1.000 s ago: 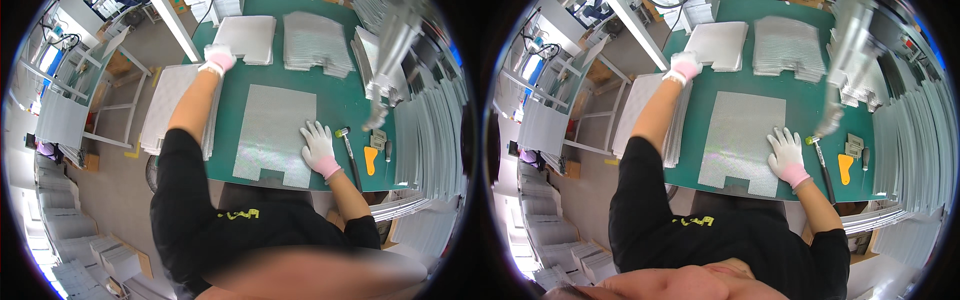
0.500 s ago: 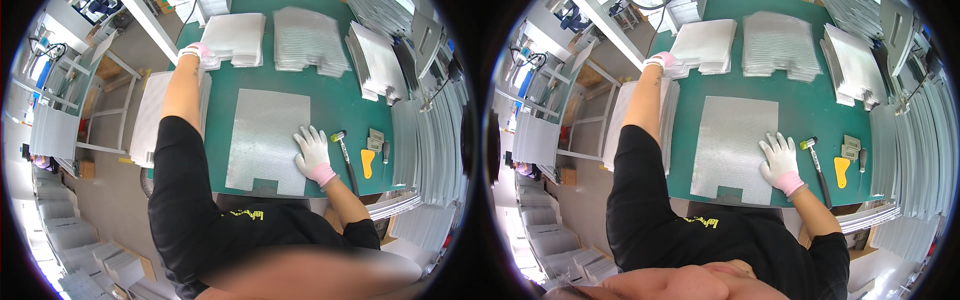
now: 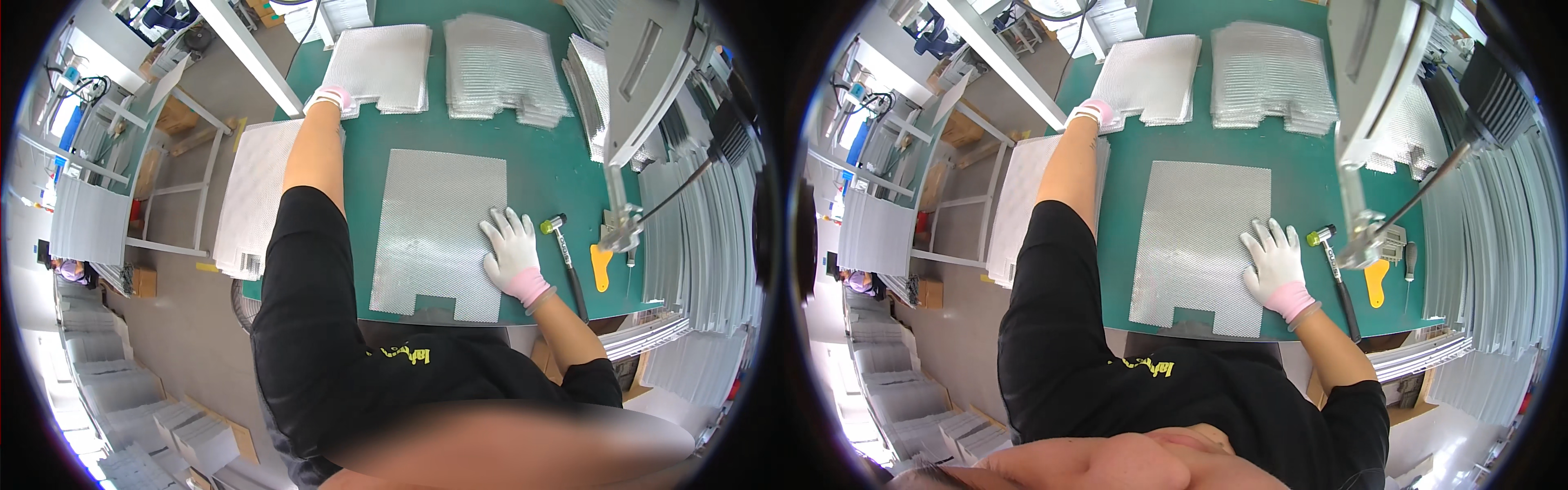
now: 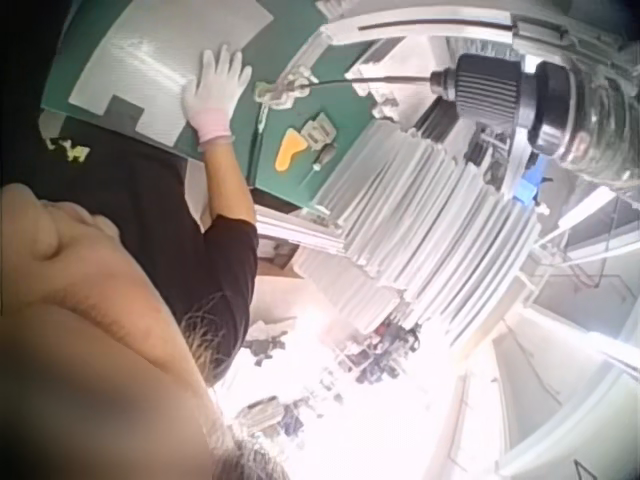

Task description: Assembling industrial filters by inserting mesh panels into metal frames and securing them with tools.

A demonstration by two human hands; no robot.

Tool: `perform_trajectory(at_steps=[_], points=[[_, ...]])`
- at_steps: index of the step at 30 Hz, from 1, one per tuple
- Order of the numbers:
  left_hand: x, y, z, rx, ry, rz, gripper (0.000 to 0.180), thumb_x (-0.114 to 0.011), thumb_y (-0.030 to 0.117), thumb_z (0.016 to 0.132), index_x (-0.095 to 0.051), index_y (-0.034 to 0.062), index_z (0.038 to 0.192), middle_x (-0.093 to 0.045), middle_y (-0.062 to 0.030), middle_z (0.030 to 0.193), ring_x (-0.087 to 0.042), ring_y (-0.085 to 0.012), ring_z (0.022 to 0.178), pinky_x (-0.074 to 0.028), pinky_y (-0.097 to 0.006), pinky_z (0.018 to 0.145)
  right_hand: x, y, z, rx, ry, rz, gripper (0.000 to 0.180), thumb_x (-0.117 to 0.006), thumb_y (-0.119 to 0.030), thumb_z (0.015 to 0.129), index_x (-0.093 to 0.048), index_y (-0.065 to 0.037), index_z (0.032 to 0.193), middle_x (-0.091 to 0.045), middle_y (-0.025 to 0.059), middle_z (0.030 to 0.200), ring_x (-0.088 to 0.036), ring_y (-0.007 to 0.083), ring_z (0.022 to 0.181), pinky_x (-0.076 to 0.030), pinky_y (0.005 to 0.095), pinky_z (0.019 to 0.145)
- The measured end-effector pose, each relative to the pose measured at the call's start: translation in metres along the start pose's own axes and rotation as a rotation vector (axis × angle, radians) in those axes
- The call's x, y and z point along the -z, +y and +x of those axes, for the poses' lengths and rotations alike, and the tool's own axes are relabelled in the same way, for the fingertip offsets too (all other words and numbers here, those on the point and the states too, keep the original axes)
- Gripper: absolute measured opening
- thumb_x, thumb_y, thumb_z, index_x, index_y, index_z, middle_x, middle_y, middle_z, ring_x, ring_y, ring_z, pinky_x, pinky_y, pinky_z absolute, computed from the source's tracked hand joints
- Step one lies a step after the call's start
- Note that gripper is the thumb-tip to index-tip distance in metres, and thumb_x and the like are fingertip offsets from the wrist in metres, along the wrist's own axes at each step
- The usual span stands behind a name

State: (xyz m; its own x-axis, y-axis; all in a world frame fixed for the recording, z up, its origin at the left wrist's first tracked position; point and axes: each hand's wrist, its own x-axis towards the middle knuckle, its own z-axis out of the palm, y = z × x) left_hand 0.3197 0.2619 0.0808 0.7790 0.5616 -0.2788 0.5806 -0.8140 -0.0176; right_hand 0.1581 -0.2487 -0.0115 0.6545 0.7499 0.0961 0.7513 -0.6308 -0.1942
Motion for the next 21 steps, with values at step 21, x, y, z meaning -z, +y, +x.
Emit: perform_trajectory(at_steps=[21], points=[[-0.017,-0.137,0.081,-0.295,0.234,-0.273,0.051,-0.067,0.029,0.09,-0.058,0.0131,0.138,-0.066,-0.0165,0.129,-0.065,-0.0353,0.114,-0.053,-0.041,0.095,0.008,-0.01,0.008,0.112,0.051,0.015,0.059,-0.058,-0.028,0.08,-0.055,-0.012,0.136,-0.046,0.0163,0.148,-0.036,0.0381,0.141,-0.023,0.058,0.117]])
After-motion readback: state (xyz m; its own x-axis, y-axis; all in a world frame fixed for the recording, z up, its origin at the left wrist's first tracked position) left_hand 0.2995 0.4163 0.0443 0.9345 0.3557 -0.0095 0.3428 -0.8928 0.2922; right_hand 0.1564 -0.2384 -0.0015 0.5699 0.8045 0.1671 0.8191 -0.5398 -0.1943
